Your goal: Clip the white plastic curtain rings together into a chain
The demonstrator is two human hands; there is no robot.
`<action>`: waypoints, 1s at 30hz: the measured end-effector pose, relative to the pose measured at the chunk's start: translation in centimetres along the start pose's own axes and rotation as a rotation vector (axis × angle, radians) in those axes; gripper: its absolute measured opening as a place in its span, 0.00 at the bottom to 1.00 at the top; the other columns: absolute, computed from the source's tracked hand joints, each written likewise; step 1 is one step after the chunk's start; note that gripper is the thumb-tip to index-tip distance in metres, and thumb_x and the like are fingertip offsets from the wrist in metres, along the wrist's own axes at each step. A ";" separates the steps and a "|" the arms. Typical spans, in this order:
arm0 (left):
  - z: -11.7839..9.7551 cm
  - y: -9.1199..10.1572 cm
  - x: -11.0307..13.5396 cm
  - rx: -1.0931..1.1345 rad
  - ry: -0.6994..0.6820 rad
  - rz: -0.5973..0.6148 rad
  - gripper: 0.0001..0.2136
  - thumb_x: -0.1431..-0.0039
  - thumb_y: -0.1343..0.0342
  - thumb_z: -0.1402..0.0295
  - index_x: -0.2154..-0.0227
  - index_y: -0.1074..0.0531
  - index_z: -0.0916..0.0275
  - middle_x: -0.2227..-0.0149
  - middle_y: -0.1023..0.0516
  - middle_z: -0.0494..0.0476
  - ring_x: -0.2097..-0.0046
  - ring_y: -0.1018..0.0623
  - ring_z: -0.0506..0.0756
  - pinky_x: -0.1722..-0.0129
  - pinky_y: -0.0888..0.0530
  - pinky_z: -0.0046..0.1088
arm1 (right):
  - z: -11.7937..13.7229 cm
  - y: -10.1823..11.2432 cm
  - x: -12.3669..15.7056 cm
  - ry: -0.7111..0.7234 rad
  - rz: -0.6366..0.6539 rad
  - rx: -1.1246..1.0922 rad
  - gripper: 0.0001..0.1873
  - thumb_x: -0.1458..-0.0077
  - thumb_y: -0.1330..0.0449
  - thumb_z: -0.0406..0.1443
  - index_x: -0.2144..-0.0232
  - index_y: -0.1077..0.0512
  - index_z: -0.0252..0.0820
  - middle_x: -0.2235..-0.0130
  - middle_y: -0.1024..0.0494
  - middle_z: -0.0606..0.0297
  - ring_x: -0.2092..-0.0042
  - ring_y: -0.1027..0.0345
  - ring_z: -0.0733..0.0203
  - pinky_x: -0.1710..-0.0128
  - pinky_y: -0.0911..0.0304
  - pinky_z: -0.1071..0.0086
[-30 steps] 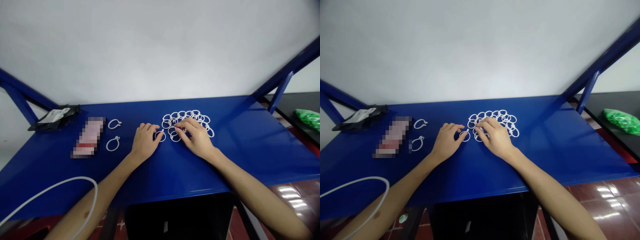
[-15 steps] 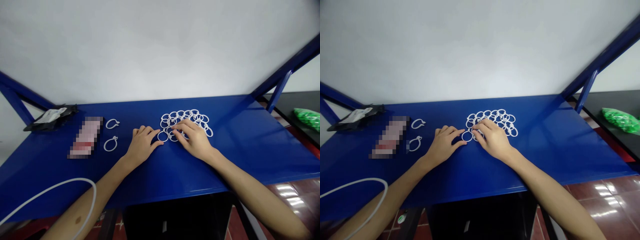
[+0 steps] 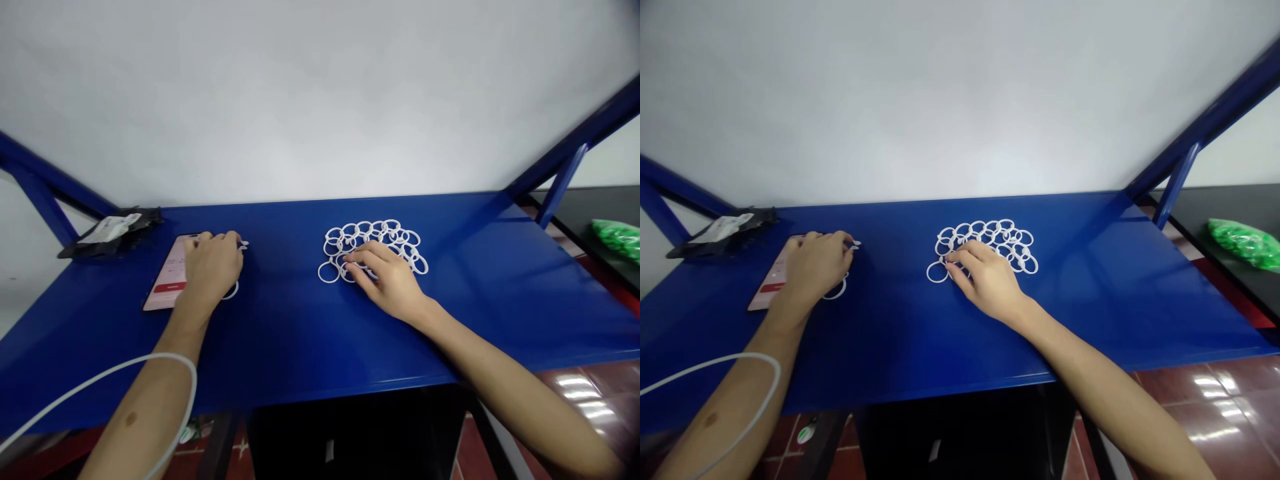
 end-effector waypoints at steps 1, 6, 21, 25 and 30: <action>-1.0 0.2 -0.1 0.071 -0.039 -0.012 0.10 0.36 0.49 0.69 0.58 0.25 0.63 0.63 0.20 0.65 0.53 0.26 0.68 0.52 0.33 0.54 | 0.0 -0.1 0.0 0.000 0.004 -0.003 0.10 0.32 0.45 0.36 0.57 0.24 0.40 0.58 0.20 0.58 0.55 0.25 0.56 0.57 0.27 0.61; -8.5 2.3 1.9 0.810 -0.318 0.081 0.10 0.35 0.47 0.66 0.53 0.25 0.57 0.59 0.21 0.55 0.58 0.22 0.56 0.55 0.26 0.36 | 0.7 -0.9 0.4 0.009 0.035 -0.038 0.12 0.33 0.44 0.37 0.50 0.27 0.41 0.52 0.22 0.55 0.52 0.25 0.55 0.55 0.27 0.60; -12.5 3.2 5.8 1.289 -0.259 0.001 0.04 0.35 0.41 0.67 0.59 0.23 0.58 0.63 0.19 0.51 0.62 0.19 0.50 0.59 0.23 0.26 | 1.9 -1.5 0.8 -0.012 0.031 -0.326 0.06 0.32 0.44 0.35 0.58 0.27 0.40 0.64 0.20 0.62 0.63 0.27 0.63 0.62 0.31 0.68; -12.9 5.2 6.4 1.163 -0.390 -0.188 0.02 0.36 0.40 0.71 0.62 0.23 0.59 0.66 0.20 0.50 0.64 0.22 0.49 0.62 0.24 0.25 | 2.0 -1.6 0.8 0.001 0.031 -0.364 0.06 0.33 0.42 0.35 0.60 0.25 0.40 0.66 0.22 0.64 0.65 0.29 0.64 0.64 0.32 0.69; -13.5 6.9 7.5 1.080 -0.567 -0.385 0.05 0.37 0.41 0.77 0.62 0.25 0.60 0.65 0.19 0.51 0.64 0.23 0.50 0.63 0.23 0.27 | 2.1 -1.8 0.9 0.037 0.057 -0.389 0.06 0.32 0.42 0.35 0.60 0.25 0.42 0.66 0.22 0.65 0.66 0.31 0.64 0.63 0.33 0.68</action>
Point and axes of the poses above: each hand's wrist, its own x-axis away from the middle knuckle, its own y-axis out of the back of the hand, z = x × y, the point moved 9 cm from there along -x, towards the middle knuckle
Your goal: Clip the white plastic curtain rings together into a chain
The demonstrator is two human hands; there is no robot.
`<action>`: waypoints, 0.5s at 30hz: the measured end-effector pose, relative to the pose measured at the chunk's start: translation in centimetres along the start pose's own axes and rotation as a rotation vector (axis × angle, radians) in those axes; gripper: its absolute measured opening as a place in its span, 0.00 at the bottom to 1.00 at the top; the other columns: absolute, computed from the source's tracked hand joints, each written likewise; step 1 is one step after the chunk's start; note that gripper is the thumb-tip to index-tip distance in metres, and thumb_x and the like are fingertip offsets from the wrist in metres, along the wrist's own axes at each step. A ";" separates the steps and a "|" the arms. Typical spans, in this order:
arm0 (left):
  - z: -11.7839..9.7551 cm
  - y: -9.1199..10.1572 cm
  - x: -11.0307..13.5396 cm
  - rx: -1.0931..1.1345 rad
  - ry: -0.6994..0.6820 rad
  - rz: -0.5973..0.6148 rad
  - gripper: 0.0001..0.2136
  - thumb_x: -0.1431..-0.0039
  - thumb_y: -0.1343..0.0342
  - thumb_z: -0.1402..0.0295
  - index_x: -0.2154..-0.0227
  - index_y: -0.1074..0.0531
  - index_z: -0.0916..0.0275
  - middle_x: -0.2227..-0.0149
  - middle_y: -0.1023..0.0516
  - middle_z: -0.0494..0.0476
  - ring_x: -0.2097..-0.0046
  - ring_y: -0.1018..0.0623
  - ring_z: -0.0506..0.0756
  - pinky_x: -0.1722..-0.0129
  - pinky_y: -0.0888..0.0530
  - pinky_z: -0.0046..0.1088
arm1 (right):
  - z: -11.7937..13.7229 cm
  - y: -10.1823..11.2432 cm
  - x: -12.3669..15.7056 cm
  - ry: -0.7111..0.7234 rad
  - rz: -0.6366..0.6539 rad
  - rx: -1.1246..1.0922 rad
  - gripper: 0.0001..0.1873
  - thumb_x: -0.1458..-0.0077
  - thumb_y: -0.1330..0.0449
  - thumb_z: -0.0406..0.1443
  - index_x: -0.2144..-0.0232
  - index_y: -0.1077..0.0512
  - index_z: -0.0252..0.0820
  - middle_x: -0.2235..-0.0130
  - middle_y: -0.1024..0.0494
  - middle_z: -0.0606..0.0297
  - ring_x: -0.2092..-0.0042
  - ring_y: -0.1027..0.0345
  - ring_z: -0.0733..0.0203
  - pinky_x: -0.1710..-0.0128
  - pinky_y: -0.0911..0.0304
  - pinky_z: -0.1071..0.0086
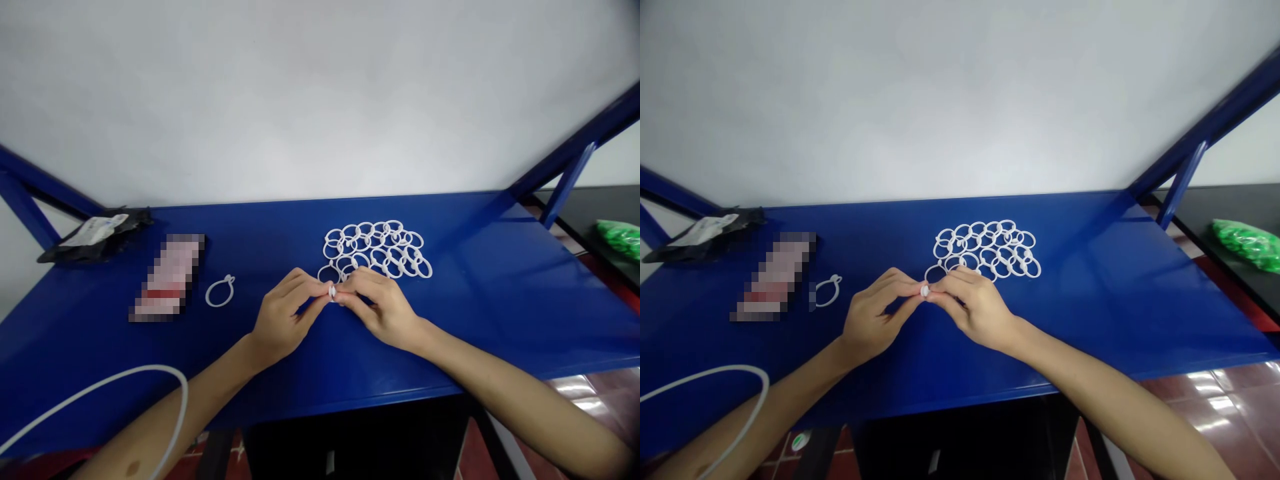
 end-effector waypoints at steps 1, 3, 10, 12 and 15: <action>-0.1 -0.1 0.0 -0.015 -0.022 0.010 0.05 0.36 0.41 0.77 0.62 0.25 0.60 0.66 0.19 0.51 0.65 0.23 0.50 0.63 0.23 0.28 | 0.1 -0.1 0.0 0.011 0.015 0.009 0.06 0.32 0.43 0.35 0.60 0.25 0.42 0.66 0.21 0.65 0.66 0.31 0.64 0.63 0.33 0.67; -0.1 -0.3 0.0 -0.043 -0.039 0.043 0.05 0.36 0.42 0.76 0.62 0.25 0.59 0.66 0.19 0.51 0.66 0.23 0.50 0.63 0.23 0.28 | 0.3 -0.4 0.1 0.023 0.045 0.046 0.08 0.31 0.44 0.36 0.61 0.25 0.41 0.66 0.21 0.64 0.66 0.32 0.64 0.63 0.33 0.67; 2.2 -0.9 -0.2 -0.074 0.175 0.128 0.05 0.32 0.46 0.69 0.60 0.25 0.58 0.66 0.20 0.52 0.64 0.23 0.52 0.62 0.25 0.30 | -0.4 0.3 -0.2 -0.046 0.041 0.282 0.13 0.31 0.45 0.42 0.58 0.25 0.40 0.63 0.20 0.60 0.61 0.29 0.59 0.60 0.31 0.64; 2.9 -0.9 -0.1 -0.114 0.218 0.117 0.06 0.32 0.47 0.68 0.61 0.25 0.59 0.68 0.20 0.51 0.65 0.24 0.52 0.62 0.26 0.30 | -0.7 1.3 -0.5 -0.047 -0.006 0.351 0.14 0.32 0.43 0.43 0.54 0.25 0.40 0.59 0.20 0.57 0.58 0.28 0.56 0.58 0.31 0.61; 4.2 -1.6 0.1 -0.187 0.235 0.131 0.08 0.32 0.47 0.68 0.65 0.24 0.59 0.69 0.20 0.52 0.65 0.26 0.53 0.61 0.28 0.32 | -1.4 2.8 -0.8 -0.083 -0.079 0.412 0.14 0.32 0.43 0.41 0.52 0.25 0.40 0.59 0.20 0.57 0.58 0.29 0.54 0.57 0.32 0.59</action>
Point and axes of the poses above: each hand's wrist, its own x-axis away from the middle knuckle, its own y-axis out of the back of the hand, z = x × y, the point moved 9 cm from there along -x, towards the middle knuckle
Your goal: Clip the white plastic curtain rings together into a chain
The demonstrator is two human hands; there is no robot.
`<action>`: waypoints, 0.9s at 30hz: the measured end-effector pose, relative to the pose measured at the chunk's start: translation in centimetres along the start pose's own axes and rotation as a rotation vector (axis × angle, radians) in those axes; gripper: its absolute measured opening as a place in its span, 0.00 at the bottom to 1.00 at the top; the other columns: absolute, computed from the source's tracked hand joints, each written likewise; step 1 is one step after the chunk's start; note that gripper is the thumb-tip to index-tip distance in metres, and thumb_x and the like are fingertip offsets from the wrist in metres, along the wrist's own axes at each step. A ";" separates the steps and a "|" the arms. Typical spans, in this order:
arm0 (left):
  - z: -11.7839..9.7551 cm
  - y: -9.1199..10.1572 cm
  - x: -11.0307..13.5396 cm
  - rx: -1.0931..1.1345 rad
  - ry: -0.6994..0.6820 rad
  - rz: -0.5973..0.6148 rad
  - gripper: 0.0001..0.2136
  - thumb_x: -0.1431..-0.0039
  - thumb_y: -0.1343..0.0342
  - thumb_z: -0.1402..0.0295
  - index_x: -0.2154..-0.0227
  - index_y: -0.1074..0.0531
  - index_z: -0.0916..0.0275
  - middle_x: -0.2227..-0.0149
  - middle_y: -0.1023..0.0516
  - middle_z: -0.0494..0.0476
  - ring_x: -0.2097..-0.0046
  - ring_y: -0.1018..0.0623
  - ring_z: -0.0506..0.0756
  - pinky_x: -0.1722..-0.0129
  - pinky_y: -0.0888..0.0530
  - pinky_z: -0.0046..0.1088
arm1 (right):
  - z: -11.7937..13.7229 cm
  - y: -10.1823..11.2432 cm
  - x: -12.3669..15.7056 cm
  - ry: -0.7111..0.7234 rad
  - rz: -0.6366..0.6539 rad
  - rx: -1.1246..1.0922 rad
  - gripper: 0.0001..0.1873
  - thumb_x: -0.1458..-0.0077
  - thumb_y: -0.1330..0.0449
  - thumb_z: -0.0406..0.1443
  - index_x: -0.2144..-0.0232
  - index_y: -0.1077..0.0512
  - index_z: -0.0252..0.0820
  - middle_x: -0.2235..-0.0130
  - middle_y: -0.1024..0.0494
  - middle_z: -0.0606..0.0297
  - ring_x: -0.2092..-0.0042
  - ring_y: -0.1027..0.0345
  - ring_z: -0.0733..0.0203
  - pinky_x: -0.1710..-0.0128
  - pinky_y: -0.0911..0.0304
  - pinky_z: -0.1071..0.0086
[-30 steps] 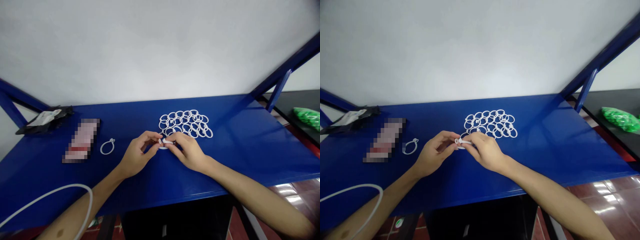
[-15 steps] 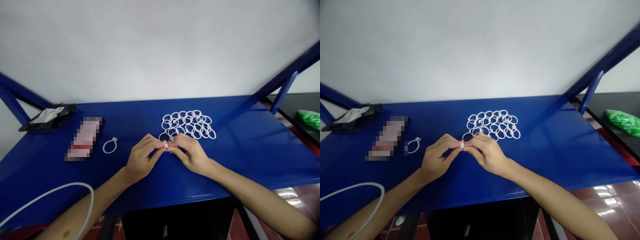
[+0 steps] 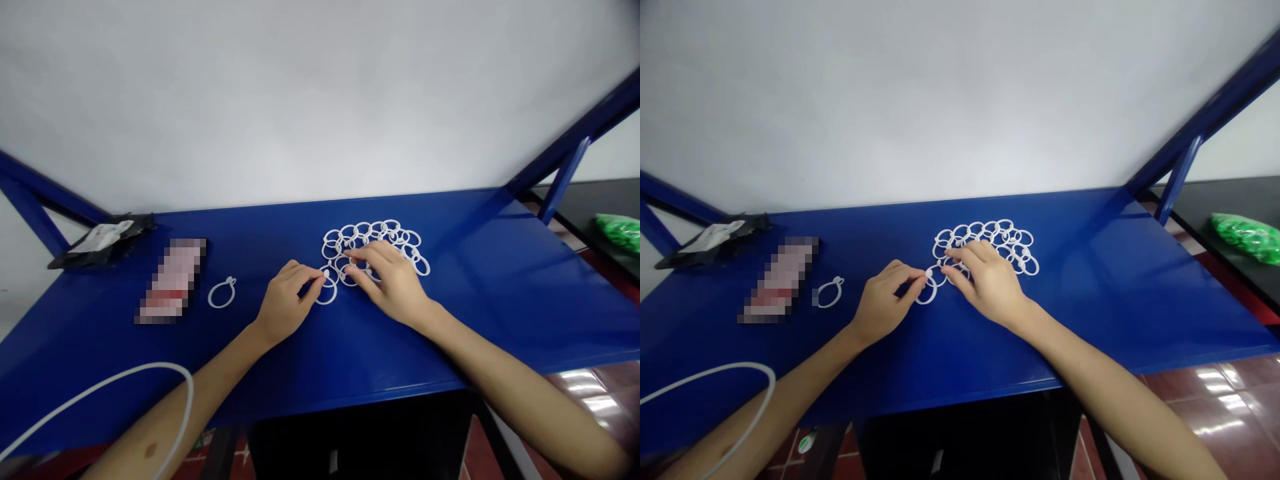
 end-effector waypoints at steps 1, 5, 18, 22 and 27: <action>0.3 -0.5 -0.1 -0.035 -0.001 0.014 0.08 0.32 0.47 0.67 0.66 0.24 0.59 0.69 0.20 0.52 0.64 0.26 0.54 0.59 0.28 0.33 | -0.2 0.2 -0.1 -0.008 -0.010 0.014 0.13 0.32 0.44 0.40 0.52 0.25 0.40 0.59 0.20 0.57 0.58 0.29 0.54 0.57 0.32 0.59; 1.2 -1.9 -0.4 -0.196 -0.008 0.054 0.09 0.32 0.47 0.65 0.66 0.23 0.60 0.69 0.22 0.54 0.62 0.27 0.57 0.55 0.31 0.39 | -0.2 0.4 -0.3 0.002 -0.031 0.037 0.11 0.32 0.44 0.38 0.53 0.25 0.40 0.59 0.20 0.57 0.57 0.31 0.53 0.56 0.33 0.58; 4.0 5.9 0.5 -0.711 0.118 0.094 0.12 0.32 0.50 0.59 0.60 0.25 0.60 0.60 0.20 0.63 0.55 0.25 0.67 0.56 0.30 0.45 | 0.2 -0.3 0.0 0.037 0.022 0.002 0.10 0.32 0.44 0.37 0.55 0.24 0.43 0.64 0.20 0.60 0.60 0.34 0.54 0.58 0.34 0.58; 5.5 8.3 3.4 -1.041 0.203 0.206 0.18 0.31 0.55 0.54 0.59 0.27 0.62 0.66 0.21 0.67 0.60 0.24 0.69 0.60 0.30 0.46 | 2.1 -2.0 0.8 0.137 0.139 -0.045 0.12 0.31 0.46 0.38 0.56 0.23 0.42 0.65 0.21 0.60 0.61 0.34 0.55 0.58 0.33 0.59; 6.9 7.6 5.4 -0.936 0.214 0.288 0.16 0.31 0.58 0.65 0.52 0.28 0.66 0.65 0.20 0.69 0.58 0.24 0.71 0.61 0.30 0.46 | 3.5 -3.5 1.3 0.203 0.247 -0.074 0.14 0.31 0.47 0.38 0.59 0.23 0.39 0.66 0.21 0.60 0.61 0.34 0.56 0.60 0.32 0.61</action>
Point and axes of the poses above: each hand's wrist, its own x-axis away from the middle knuckle, its own y-axis out of the back of the hand, z = x × y, the point moved 9 cm from there along -x, towards the middle knuckle
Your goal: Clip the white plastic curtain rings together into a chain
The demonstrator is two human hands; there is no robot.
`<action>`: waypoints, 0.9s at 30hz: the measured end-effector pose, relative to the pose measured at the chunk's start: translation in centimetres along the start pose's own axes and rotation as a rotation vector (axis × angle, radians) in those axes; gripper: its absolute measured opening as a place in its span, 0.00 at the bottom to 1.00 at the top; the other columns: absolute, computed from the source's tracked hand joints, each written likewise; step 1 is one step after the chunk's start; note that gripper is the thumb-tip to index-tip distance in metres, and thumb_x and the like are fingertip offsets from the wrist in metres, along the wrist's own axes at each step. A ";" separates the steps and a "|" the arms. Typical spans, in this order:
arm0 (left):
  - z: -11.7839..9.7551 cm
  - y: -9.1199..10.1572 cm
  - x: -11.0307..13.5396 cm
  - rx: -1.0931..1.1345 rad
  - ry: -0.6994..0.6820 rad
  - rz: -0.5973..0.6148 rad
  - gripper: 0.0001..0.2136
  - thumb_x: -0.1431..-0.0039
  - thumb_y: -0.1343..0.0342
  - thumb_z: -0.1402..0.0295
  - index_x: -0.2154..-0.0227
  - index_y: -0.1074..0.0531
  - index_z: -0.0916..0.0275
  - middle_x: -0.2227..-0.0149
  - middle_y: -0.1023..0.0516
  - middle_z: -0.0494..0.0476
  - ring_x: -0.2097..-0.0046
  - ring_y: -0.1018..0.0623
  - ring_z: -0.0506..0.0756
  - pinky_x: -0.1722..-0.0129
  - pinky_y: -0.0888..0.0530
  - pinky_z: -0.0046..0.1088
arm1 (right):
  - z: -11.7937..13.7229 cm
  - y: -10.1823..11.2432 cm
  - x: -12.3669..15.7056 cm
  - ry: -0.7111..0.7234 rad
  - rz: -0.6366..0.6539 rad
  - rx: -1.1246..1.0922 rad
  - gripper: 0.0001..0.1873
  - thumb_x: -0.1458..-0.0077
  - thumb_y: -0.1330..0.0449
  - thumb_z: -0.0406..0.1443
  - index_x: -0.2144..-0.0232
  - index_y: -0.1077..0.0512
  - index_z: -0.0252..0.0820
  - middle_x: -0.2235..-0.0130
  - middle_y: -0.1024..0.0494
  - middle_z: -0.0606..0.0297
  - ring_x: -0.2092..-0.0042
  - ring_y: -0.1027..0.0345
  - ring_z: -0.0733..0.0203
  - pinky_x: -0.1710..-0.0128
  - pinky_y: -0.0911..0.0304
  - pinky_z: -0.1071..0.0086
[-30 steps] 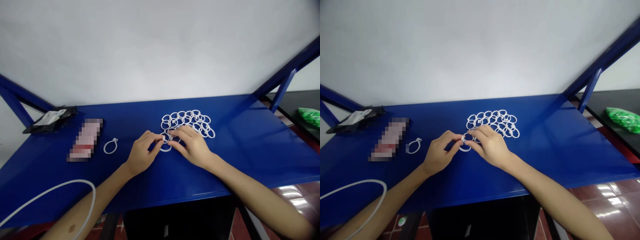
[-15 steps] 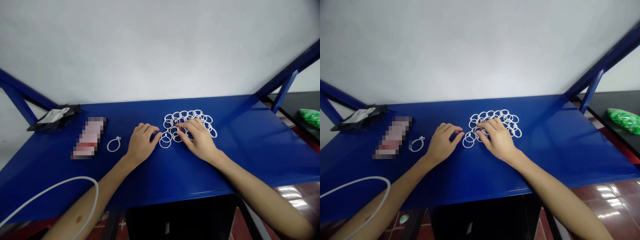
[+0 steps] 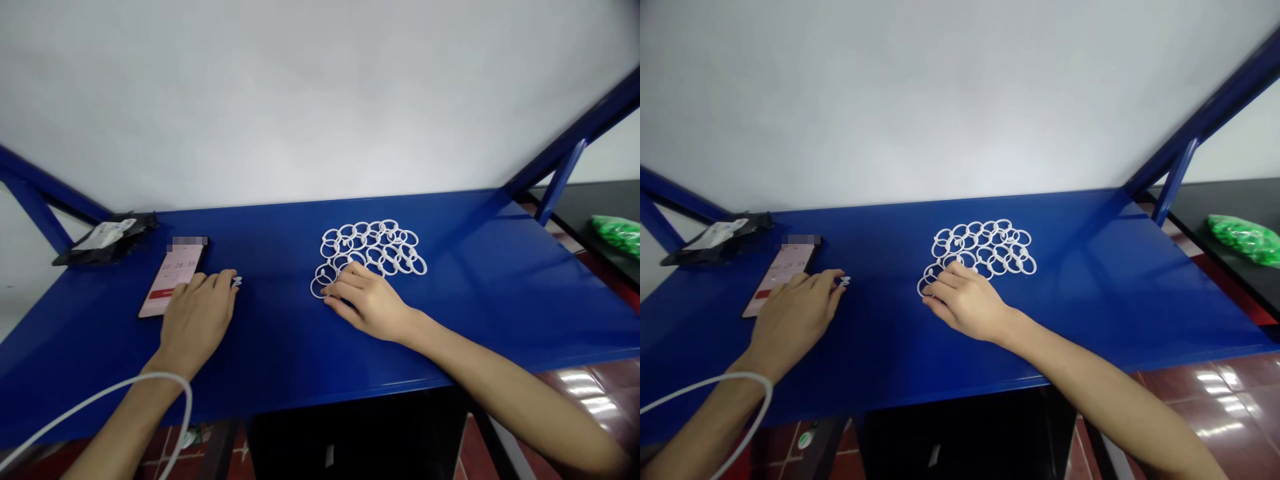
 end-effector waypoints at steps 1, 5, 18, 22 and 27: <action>-0.3 -0.1 -0.2 0.070 -0.004 -0.011 0.16 0.31 0.57 0.66 0.51 0.28 0.67 0.63 0.20 0.69 0.58 0.23 0.71 0.61 0.30 0.47 | 0.0 0.0 0.0 0.001 0.000 -0.002 0.14 0.31 0.47 0.38 0.59 0.23 0.39 0.66 0.21 0.59 0.61 0.34 0.56 0.60 0.31 0.61; -2.2 1.6 -1.9 0.465 -0.019 -0.115 0.14 0.33 0.52 0.64 0.52 0.26 0.62 0.59 0.19 0.64 0.56 0.22 0.66 0.56 0.27 0.46 | -0.6 0.7 0.0 -0.031 -0.064 -0.005 0.12 0.31 0.47 0.37 0.56 0.24 0.39 0.63 0.21 0.58 0.59 0.31 0.56 0.58 0.29 0.59; -10.0 4.3 -6.0 1.403 -0.060 -0.167 0.10 0.33 0.45 0.65 0.53 0.25 0.58 0.59 0.18 0.54 0.59 0.17 0.52 0.55 0.19 0.30 | -3.3 2.9 1.0 -0.254 -0.320 -0.182 0.10 0.32 0.45 0.37 0.51 0.29 0.42 0.58 0.20 0.61 0.60 0.25 0.62 0.59 0.29 0.66; -9.8 2.5 -5.4 1.449 0.039 -0.181 0.08 0.36 0.40 0.63 0.58 0.23 0.59 0.59 0.17 0.55 0.59 0.17 0.53 0.55 0.18 0.31 | -3.2 2.7 0.8 -0.243 -0.326 -0.202 0.08 0.32 0.44 0.37 0.54 0.27 0.42 0.59 0.19 0.61 0.59 0.24 0.62 0.58 0.29 0.66; -10.3 2.6 -4.2 1.361 -0.015 -0.198 0.06 0.36 0.39 0.63 0.62 0.22 0.59 0.62 0.16 0.54 0.62 0.17 0.53 0.59 0.19 0.30 | -2.7 2.2 0.7 -0.174 -0.303 -0.223 0.07 0.32 0.44 0.37 0.58 0.26 0.42 0.61 0.18 0.62 0.60 0.24 0.62 0.59 0.29 0.66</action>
Point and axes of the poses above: each hand's wrist, its own x-axis away from the middle knuckle, its own y-axis out of the back of the hand, z = x × y, the point moved 9 cm from there along -x, towards the middle knuckle
